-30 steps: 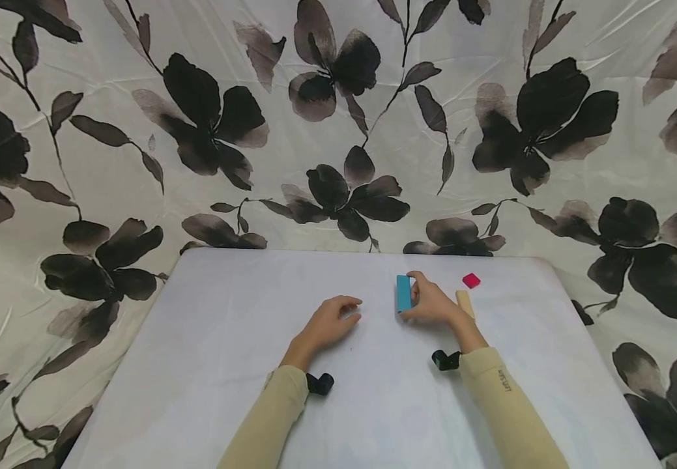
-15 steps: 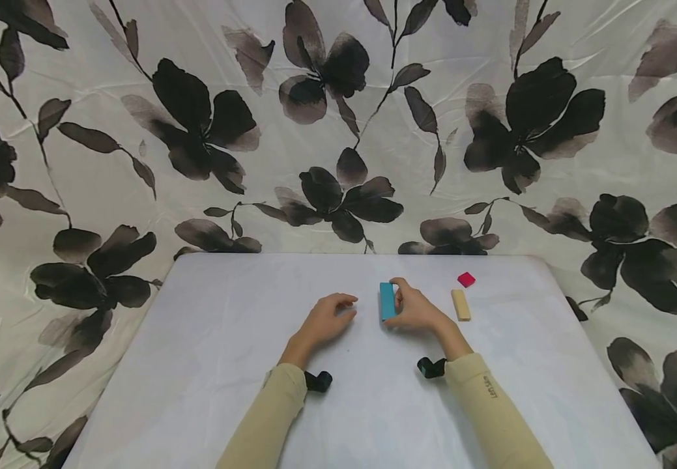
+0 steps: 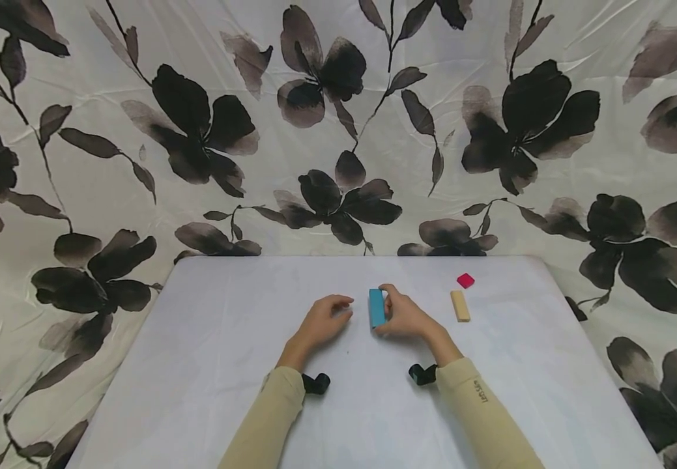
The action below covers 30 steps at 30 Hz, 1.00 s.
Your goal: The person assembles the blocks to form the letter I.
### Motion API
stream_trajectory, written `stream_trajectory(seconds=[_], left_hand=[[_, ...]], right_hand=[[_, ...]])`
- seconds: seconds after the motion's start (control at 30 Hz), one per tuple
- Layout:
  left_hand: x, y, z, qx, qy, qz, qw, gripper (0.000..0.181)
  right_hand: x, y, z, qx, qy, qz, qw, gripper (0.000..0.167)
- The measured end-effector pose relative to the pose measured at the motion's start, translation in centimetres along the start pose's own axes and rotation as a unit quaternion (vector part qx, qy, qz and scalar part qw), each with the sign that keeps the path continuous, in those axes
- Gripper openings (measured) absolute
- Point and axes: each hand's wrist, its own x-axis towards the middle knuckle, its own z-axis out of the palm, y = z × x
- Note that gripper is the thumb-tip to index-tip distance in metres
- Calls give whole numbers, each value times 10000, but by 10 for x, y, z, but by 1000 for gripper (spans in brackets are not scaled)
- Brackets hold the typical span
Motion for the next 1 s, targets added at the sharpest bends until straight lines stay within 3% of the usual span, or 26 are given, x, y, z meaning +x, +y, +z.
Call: stream_trajectory(seconds=[0.43, 1.0], left_hand=[[-12, -8, -5, -130, 164, -156, 9997, 31], [-23, -14, -6, -396, 247, -149, 9988, 30]], right_hand=[[3, -8, 13, -47, -34, -88, 9999, 99], [4, -12, 25, -52, -120, -205, 9997, 98]])
